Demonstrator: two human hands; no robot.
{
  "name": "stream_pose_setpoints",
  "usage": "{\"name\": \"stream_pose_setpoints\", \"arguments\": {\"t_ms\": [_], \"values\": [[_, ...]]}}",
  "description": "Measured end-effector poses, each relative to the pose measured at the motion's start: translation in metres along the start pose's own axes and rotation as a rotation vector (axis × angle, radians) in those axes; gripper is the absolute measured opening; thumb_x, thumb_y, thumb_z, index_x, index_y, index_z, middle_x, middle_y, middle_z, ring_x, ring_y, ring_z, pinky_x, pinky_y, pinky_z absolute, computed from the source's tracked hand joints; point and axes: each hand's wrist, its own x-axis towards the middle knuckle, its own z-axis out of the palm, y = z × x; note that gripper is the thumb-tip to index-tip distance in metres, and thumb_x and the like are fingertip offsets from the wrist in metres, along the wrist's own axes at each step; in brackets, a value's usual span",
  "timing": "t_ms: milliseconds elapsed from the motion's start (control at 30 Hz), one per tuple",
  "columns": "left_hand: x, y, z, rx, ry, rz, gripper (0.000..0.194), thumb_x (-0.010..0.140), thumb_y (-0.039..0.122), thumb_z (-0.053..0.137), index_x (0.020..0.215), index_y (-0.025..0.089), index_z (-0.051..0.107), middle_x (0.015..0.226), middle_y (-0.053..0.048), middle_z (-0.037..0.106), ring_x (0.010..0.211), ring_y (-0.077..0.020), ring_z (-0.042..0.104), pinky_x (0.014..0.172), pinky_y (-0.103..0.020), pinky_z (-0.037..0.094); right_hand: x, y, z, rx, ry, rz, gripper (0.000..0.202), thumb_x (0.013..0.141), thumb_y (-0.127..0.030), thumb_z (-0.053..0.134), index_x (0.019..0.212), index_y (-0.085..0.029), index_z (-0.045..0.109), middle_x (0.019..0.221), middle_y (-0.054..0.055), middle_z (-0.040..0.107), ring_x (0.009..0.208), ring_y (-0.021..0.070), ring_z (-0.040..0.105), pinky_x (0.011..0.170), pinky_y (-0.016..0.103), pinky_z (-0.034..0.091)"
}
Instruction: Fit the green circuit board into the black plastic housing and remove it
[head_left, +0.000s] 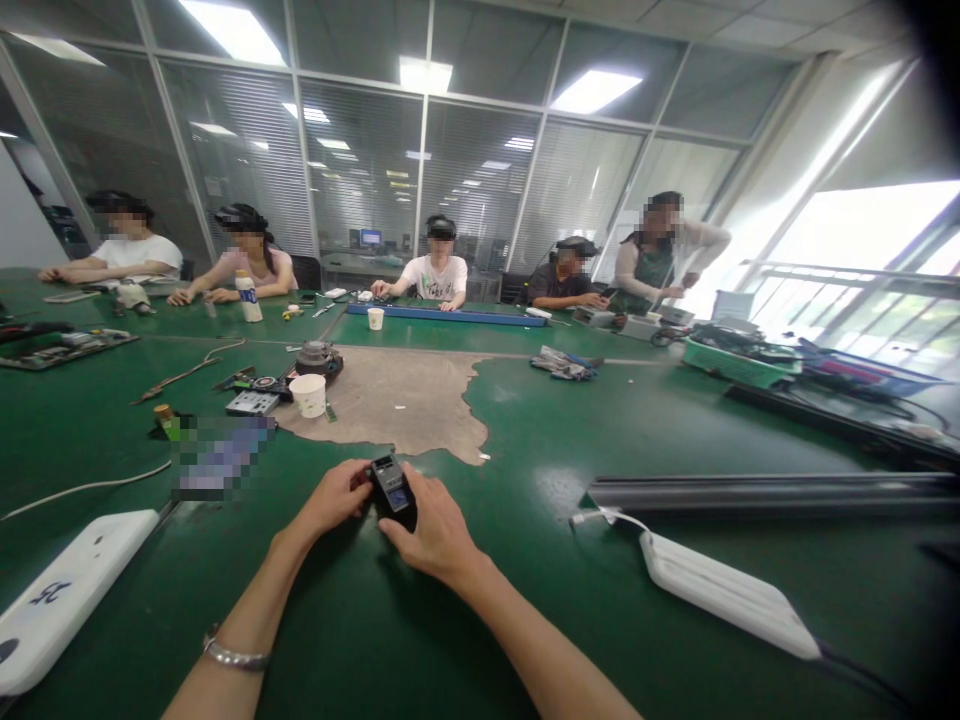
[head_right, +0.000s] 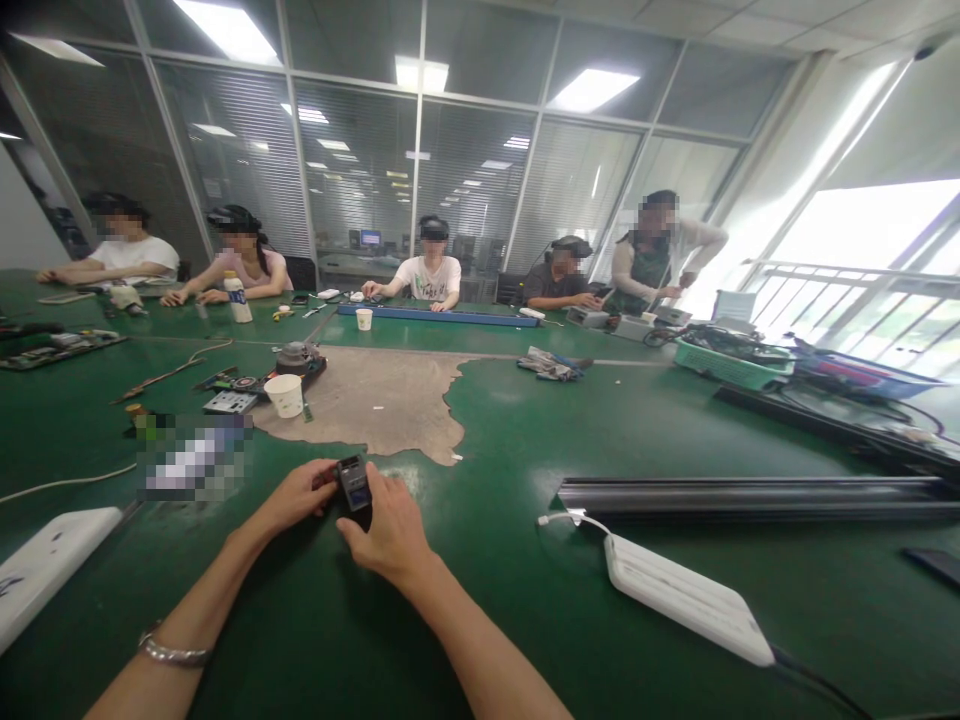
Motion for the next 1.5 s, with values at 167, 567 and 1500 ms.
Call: {"name": "stream_pose_setpoints", "arguments": {"t_ms": [167, 567, 1500], "values": [[0.000, 0.001, 0.001, 0.017, 0.019, -0.001, 0.042, 0.080, 0.039, 0.053, 0.115, 0.016, 0.057, 0.091, -0.006, 0.059, 0.063, -0.0148, 0.059, 0.046, -0.023, 0.049, -0.005, -0.002, 0.008, 0.037, 0.033, 0.003, 0.071, 0.080, -0.032, 0.058, 0.142, -0.013, 0.028, 0.124, 0.014, 0.054, 0.108, 0.0252, 0.052, 0.097, 0.039, 0.040], [-0.002, -0.003, 0.002, 0.046, 0.052, 0.010, 0.046, 0.080, 0.040, 0.054, 0.119, 0.016, 0.056, 0.088, -0.004, 0.056, 0.061, -0.0131, 0.056, 0.046, -0.024, 0.051, 0.002, 0.005, -0.019, 0.176, 0.294, 0.122, 0.069, 0.085, -0.033, 0.052, 0.145, -0.017, 0.021, 0.134, 0.011, 0.048, 0.124, 0.0235, 0.045, 0.103, 0.039, 0.036], [0.003, -0.002, 0.008, 0.050, 0.071, -0.100, 0.047, 0.076, 0.050, 0.054, 0.107, 0.015, 0.059, 0.078, -0.003, 0.061, 0.055, -0.0124, 0.056, 0.045, -0.023, 0.047, -0.023, 0.058, -0.015, 0.252, 0.273, 0.060, 0.060, 0.085, -0.022, 0.051, 0.141, -0.017, 0.032, 0.136, 0.011, 0.047, 0.126, 0.0217, 0.043, 0.106, 0.040, 0.034]]}}
